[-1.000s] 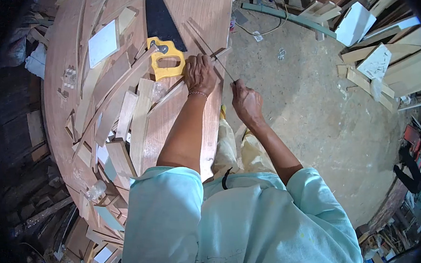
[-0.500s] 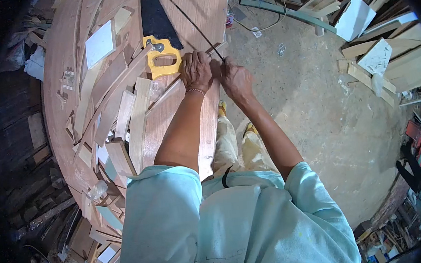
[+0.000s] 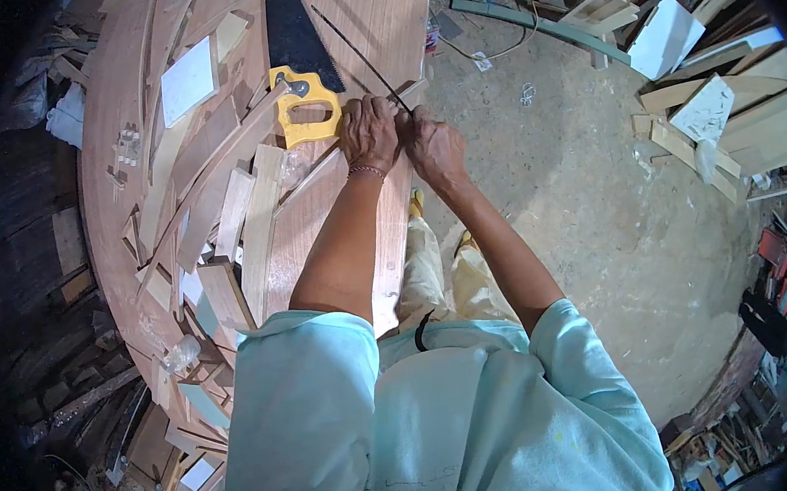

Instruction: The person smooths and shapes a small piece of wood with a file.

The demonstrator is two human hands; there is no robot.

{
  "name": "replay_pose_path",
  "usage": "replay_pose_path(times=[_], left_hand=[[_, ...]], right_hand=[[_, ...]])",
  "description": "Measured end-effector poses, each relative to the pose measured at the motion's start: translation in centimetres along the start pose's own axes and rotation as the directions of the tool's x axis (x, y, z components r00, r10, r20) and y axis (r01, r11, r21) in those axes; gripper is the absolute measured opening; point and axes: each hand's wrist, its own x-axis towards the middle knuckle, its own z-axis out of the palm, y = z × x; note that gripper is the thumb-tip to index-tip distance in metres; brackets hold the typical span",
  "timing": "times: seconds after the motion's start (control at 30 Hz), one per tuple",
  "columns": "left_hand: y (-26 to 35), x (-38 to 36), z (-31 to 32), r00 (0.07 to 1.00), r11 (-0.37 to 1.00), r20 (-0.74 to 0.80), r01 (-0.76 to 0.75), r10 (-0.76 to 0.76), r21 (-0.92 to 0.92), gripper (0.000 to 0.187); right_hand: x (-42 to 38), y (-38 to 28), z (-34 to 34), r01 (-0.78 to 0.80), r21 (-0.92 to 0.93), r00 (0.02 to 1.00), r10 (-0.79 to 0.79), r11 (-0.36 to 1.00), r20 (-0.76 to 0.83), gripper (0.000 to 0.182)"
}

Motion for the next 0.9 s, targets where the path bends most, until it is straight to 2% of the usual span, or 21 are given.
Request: replay_pose_path(times=[0.2, 0.37, 0.5, 0.67, 0.73, 0.8, 0.83, 0.9], left_hand=[[-0.1, 0.1, 0.2, 1.0, 1.0, -0.005, 0.006, -0.006, 0.01, 0.016], [0.3, 0.1, -0.2, 0.997, 0.999, 0.065, 0.04, -0.041, 0.014, 0.015], [0.2, 0.0, 0.0, 0.998, 0.999, 0.052, 0.039, -0.04, 0.019, 0.014], [0.1, -0.1, 0.2, 0.999, 1.0, 0.031, 0.021, -0.021, 0.009, 0.011], [0.2, -0.2, 0.0, 0.995, 0.999, 0.088, 0.041, -0.043, 0.019, 0.012], [0.3, 0.0, -0.2, 0.995, 0.999, 0.087, 0.048, -0.046, -0.025, 0.012], [0.2, 0.0, 0.0, 0.999, 0.997, 0.034, 0.004, -0.006, 0.083, 0.011], [0.2, -0.1, -0.3, 0.998, 0.999, 0.061, 0.02, -0.023, 0.048, 0.01]], right_hand=[[0.6, 0.5, 0.9, 0.065, -0.042, 0.997, -0.066, 0.997, -0.038, 0.024], [-1.5, 0.5, 0.4, -0.009, -0.039, 1.0, 0.009, 0.999, 0.0, 0.022], [-5.3, 2.2, 0.2, -0.039, -0.001, 0.999, 0.039, 0.999, 0.011, 0.018], [-5.1, 1.8, -1.4, -0.047, -0.045, 0.999, 0.047, 0.998, 0.006, 0.015], [-5.4, 1.9, -1.4, -0.058, -0.062, 0.998, 0.06, 0.996, 0.036, 0.013], [-5.4, 1.6, -1.4, -0.006, -0.013, 0.995, 0.005, 1.0, -0.098, 0.013], [-5.0, 1.3, -1.4, -0.004, -0.01, 0.995, 0.003, 1.0, -0.097, 0.013], [-3.7, 0.7, -1.7, 0.009, 0.037, 0.976, -0.001, 0.999, -0.216, 0.022]])
